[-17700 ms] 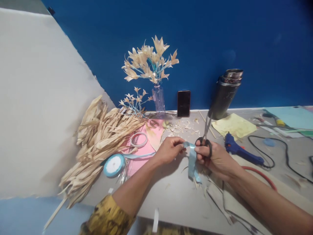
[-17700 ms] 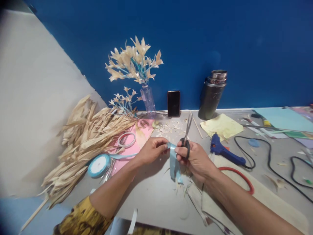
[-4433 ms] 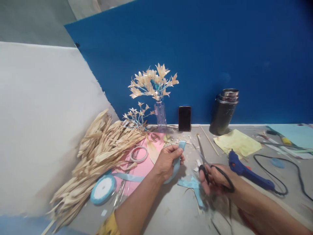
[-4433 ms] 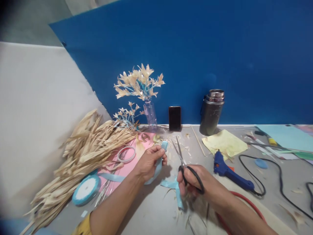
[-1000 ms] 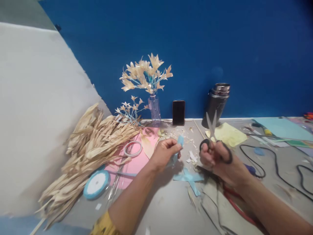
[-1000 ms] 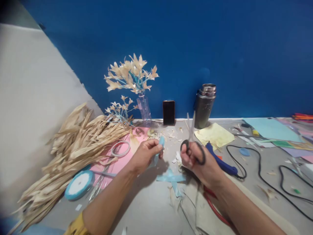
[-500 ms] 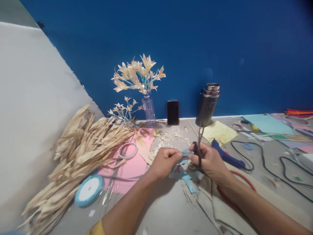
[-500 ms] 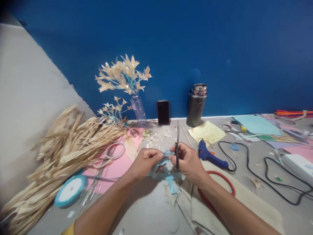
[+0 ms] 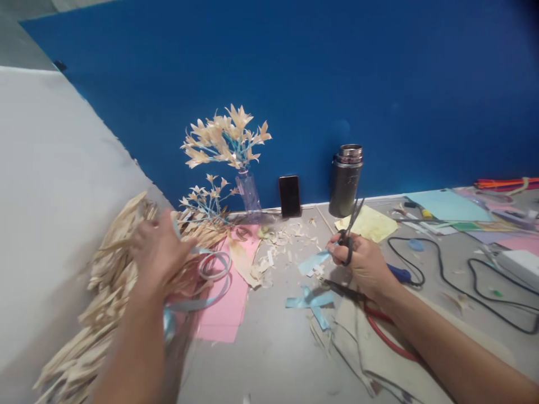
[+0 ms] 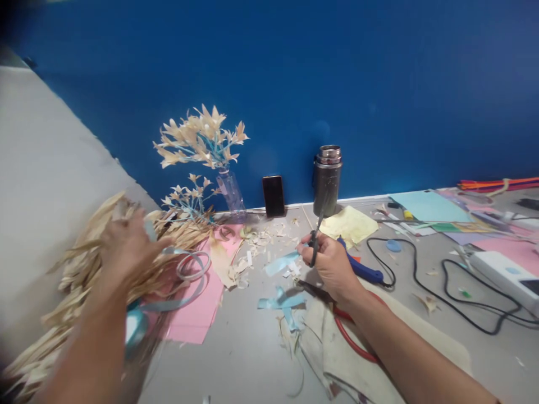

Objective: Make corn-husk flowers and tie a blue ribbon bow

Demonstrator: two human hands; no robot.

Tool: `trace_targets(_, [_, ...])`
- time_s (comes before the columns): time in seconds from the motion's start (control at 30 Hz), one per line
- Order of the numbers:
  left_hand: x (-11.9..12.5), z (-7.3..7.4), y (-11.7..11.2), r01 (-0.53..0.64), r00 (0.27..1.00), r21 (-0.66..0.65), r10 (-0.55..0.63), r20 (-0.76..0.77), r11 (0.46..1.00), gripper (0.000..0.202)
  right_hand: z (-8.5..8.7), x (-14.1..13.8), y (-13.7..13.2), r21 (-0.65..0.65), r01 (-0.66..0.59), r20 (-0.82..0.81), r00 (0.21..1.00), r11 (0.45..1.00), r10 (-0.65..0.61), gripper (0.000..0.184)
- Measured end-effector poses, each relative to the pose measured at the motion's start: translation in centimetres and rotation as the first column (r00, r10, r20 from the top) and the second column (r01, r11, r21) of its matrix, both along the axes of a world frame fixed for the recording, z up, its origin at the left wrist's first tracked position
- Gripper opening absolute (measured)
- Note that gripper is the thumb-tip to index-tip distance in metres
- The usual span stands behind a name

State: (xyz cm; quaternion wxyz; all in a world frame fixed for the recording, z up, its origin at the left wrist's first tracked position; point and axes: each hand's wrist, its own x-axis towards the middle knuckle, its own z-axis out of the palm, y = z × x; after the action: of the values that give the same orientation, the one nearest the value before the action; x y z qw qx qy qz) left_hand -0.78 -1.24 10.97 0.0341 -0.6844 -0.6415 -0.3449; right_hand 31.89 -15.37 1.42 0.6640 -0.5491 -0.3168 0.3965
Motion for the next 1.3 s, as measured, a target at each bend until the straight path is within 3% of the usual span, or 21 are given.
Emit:
trace_targets(0.07, [-0.7,0.5,-1.0,-0.086,0.993,0.101,0.093,-0.073,0.991,0.054,0.2,-0.2,-0.2,-0.019,-0.006,0.030,1.000,1.000,0.007,0.042])
trace_targets(0.13, [0.6,0.2,-2.8,-0.114,0.990,0.226,0.092,0.105,0.967,0.030,0.1,-0.4,-0.3,-0.030,-0.020,0.058,0.998,0.999,0.022,0.040])
trace_targets(0.17, [1.9,-0.3,-3.9,-0.051,0.975,0.215,0.002,0.223,0.975,0.028,0.0,-0.6,-0.3,-0.033,-0.034,0.062,0.997,0.999,0.036,0.039])
trace_targets(0.2, [3.7,-1.1,-5.1,0.104,0.937,0.118,-0.137,0.322,0.988,0.029,-0.1,-0.7,-0.3,-0.036,-0.050,0.061,0.997,0.998,0.052,0.039])
trace_targets(0.23, [5.6,-2.0,-6.3,0.353,0.864,-0.035,-0.311,0.395,0.935,0.032,-0.3,-0.9,-0.3,-0.036,-0.066,0.059,0.996,0.997,0.068,0.040])
trace_targets(0.3, [9.7,-4.0,-8.1,0.655,0.713,-0.245,-0.476,0.516,0.715,0.029,-0.6,-1.2,-0.3,-0.032,-0.103,0.061,0.993,0.994,0.105,0.041])
trace_targets(0.33, [11.6,-5.1,-8.7,0.733,0.653,-0.311,-0.500,0.568,0.605,0.028,-0.7,-1.2,-0.3,-0.028,-0.123,0.065,0.990,0.992,0.125,0.041])
trace_targets(0.4, [14.3,-6.9,-9.2,0.815,0.572,-0.362,-0.520,0.634,0.453,0.017,-0.7,-1.3,-0.3,-0.010,-0.160,0.067,0.985,0.987,0.161,0.041])
trace_targets(0.47, [15.6,-8.1,-8.9,0.812,0.570,-0.383,-0.462,0.679,0.440,0.021,-0.5,-1.3,-0.3,0.007,-0.193,0.074,0.979,0.981,0.192,0.041])
trace_targets(0.6, [15.7,-9.1,-8.0,0.782,0.590,-0.392,-0.372,0.717,0.485,0.026,-0.4,-1.6,-0.1,-0.027,-0.236,0.102,0.966,0.971,0.237,0.042])
trace_targets(0.8, [15.2,-10.3,-7.6,0.830,0.525,-0.375,-0.355,0.773,0.413,0.033,-0.8,-1.6,0.5,-0.021,-0.102,0.244,0.964,0.995,0.104,0.016])
trace_targets(0.87, [14.8,-10.9,-7.2,0.851,0.489,-0.357,-0.334,0.806,0.386,0.038,-0.1,-0.4,0.5,-0.018,-0.101,0.262,0.960,0.995,0.102,0.015])
trace_targets(1.0, [14.2,-11.1,-6.9,0.856,0.450,-0.336,-0.247,0.858,0.393,0.043,2.5,2.9,-0.5,-0.071,-0.089,0.330,0.938,0.994,0.107,0.019])
trace_targets(1.07, [14.1,-10.7,-7.3,0.881,0.374,-0.284,-0.191,0.907,0.378,0.040,3.2,3.7,-1.3,-0.084,-0.071,0.359,0.928,0.994,0.096,0.017])
trace_targets(1.17, [14.2,-9.8,-8.4,0.934,0.209,-0.169,-0.098,0.973,0.313,0.033,2.6,2.5,-2.1,-0.168,-0.312,0.168,0.926,0.935,0.339,0.013])
trace_targets(1.23, [14.4,-9.6,-9.2,0.967,0.104,-0.091,-0.044,0.994,0.239,0.032,1.3,0.9,-2.2,-0.197,-0.526,0.017,0.842,0.827,0.539,0.017])
trace_targets(1.3, [14.5,-9.8,-9.8,0.985,0.014,-0.016,0.015,1.000,0.174,0.029,0.0,-0.6,-2.0,-0.165,-0.650,-0.062,0.757,0.742,0.650,0.024])
